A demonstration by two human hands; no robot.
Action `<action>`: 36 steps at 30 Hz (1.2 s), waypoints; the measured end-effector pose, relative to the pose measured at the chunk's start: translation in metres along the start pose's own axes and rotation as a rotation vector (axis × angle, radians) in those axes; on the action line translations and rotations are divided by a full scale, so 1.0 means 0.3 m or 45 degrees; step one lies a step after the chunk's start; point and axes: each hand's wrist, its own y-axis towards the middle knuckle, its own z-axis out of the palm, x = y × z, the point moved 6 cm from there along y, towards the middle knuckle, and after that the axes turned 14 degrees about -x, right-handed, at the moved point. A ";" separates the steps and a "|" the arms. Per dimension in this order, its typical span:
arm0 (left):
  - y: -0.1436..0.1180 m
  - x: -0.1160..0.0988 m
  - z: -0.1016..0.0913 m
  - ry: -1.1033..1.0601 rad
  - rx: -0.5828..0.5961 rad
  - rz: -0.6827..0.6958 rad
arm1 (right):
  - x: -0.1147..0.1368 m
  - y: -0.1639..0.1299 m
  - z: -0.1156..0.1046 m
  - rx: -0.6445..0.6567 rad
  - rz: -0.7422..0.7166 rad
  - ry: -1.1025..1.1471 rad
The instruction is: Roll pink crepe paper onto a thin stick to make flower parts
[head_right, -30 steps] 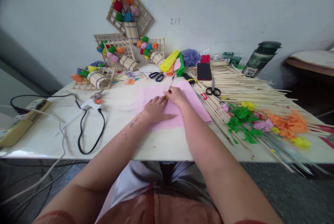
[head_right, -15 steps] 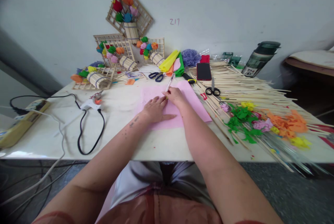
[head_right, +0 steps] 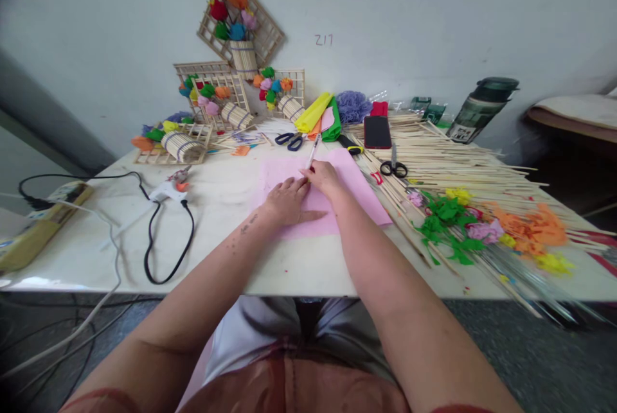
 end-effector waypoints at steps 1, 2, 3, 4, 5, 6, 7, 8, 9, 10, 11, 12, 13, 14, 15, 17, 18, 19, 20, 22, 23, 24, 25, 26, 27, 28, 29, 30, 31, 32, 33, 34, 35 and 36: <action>0.000 0.000 0.000 0.002 0.001 0.001 | 0.001 0.000 -0.001 0.001 0.000 -0.001; 0.000 -0.001 -0.001 0.003 0.001 0.003 | 0.002 -0.001 -0.002 0.003 0.002 -0.003; 0.001 -0.002 -0.001 0.004 0.002 0.004 | 0.003 -0.001 -0.002 0.005 0.004 -0.004; 0.001 -0.002 -0.001 0.005 0.003 0.006 | 0.003 -0.001 -0.002 0.008 0.007 -0.005; 0.001 -0.003 -0.002 0.006 0.001 0.008 | 0.003 -0.001 -0.002 0.010 0.007 -0.005; 0.001 -0.003 -0.003 0.009 -0.002 0.008 | 0.003 -0.001 -0.002 0.012 0.006 -0.004; 0.001 -0.003 -0.004 0.011 -0.005 0.007 | 0.003 0.000 -0.001 0.012 0.004 -0.004; 0.000 -0.003 -0.005 0.013 -0.006 0.006 | 0.003 0.000 -0.001 0.010 0.000 -0.005; 0.001 -0.003 -0.005 0.015 -0.005 0.004 | 0.003 0.001 0.000 0.010 -0.004 -0.007; 0.001 -0.003 -0.005 0.016 -0.004 0.003 | 0.002 0.001 0.002 0.009 -0.006 -0.010; 0.001 -0.003 -0.004 0.017 -0.003 0.003 | 0.001 0.001 0.003 0.012 -0.008 -0.015; 0.001 -0.003 -0.004 0.018 -0.001 0.004 | 0.000 0.002 0.005 0.016 -0.010 -0.022; 0.001 -0.003 -0.003 0.019 -0.001 0.006 | -0.001 0.002 0.007 0.018 -0.013 -0.032; 0.002 -0.003 -0.003 0.020 -0.002 0.007 | -0.001 0.002 0.007 0.016 -0.017 -0.044; 0.002 -0.003 -0.003 0.020 -0.004 0.009 | 0.000 0.002 0.008 0.010 -0.022 -0.059; 0.001 -0.003 -0.004 0.016 -0.005 0.015 | 0.001 0.003 0.006 -0.006 -0.026 -0.084; 0.001 -0.003 -0.005 0.013 -0.003 0.017 | 0.001 0.003 0.005 -0.013 -0.022 -0.090; 0.000 -0.004 -0.006 0.011 0.000 0.019 | 0.001 0.003 0.003 -0.017 -0.014 -0.090; 0.000 -0.004 -0.007 0.011 0.005 0.019 | 0.001 0.002 0.002 -0.020 -0.004 -0.079; -0.001 -0.004 -0.009 0.015 0.016 0.013 | -0.002 0.001 -0.003 -0.029 0.019 -0.033; -0.001 -0.004 -0.009 0.019 0.024 0.010 | -0.005 0.000 -0.006 -0.037 0.032 -0.002; -0.002 -0.005 -0.010 0.021 0.033 0.007 | -0.010 0.000 -0.009 -0.047 0.044 0.029; -0.002 -0.005 -0.010 0.023 0.039 0.005 | -0.015 0.000 -0.013 -0.061 0.052 0.056; -0.002 -0.005 -0.009 0.024 0.042 0.005 | -0.021 0.001 -0.016 -0.075 0.056 0.079; -0.002 -0.005 -0.009 0.025 0.042 0.004 | -0.027 0.002 -0.018 -0.090 0.056 0.095; -0.002 -0.004 -0.009 0.026 0.037 0.005 | -0.034 0.003 -0.019 -0.105 0.054 0.105; -0.002 -0.004 -0.009 0.026 0.031 0.005 | -0.041 0.005 -0.020 -0.116 0.050 0.114; -0.002 -0.003 -0.008 0.027 0.023 0.004 | -0.047 0.006 -0.020 -0.124 0.049 0.122; -0.002 -0.002 -0.007 0.028 0.018 0.004 | -0.052 0.008 -0.018 -0.128 0.050 0.127; -0.001 -0.001 -0.006 0.029 0.015 0.004 | -0.056 0.008 -0.017 -0.128 0.052 0.130; -0.001 -0.001 -0.006 0.030 0.014 0.002 | -0.058 0.009 -0.015 -0.124 0.054 0.130; -0.001 0.000 -0.006 0.032 0.015 0.000 | -0.059 0.009 -0.014 -0.117 0.054 0.126; -0.001 -0.001 -0.006 0.034 0.021 -0.003 | -0.058 0.009 -0.012 -0.108 0.054 0.117; -0.001 -0.001 -0.007 0.036 0.027 -0.005 | -0.057 0.008 -0.012 -0.099 0.055 0.104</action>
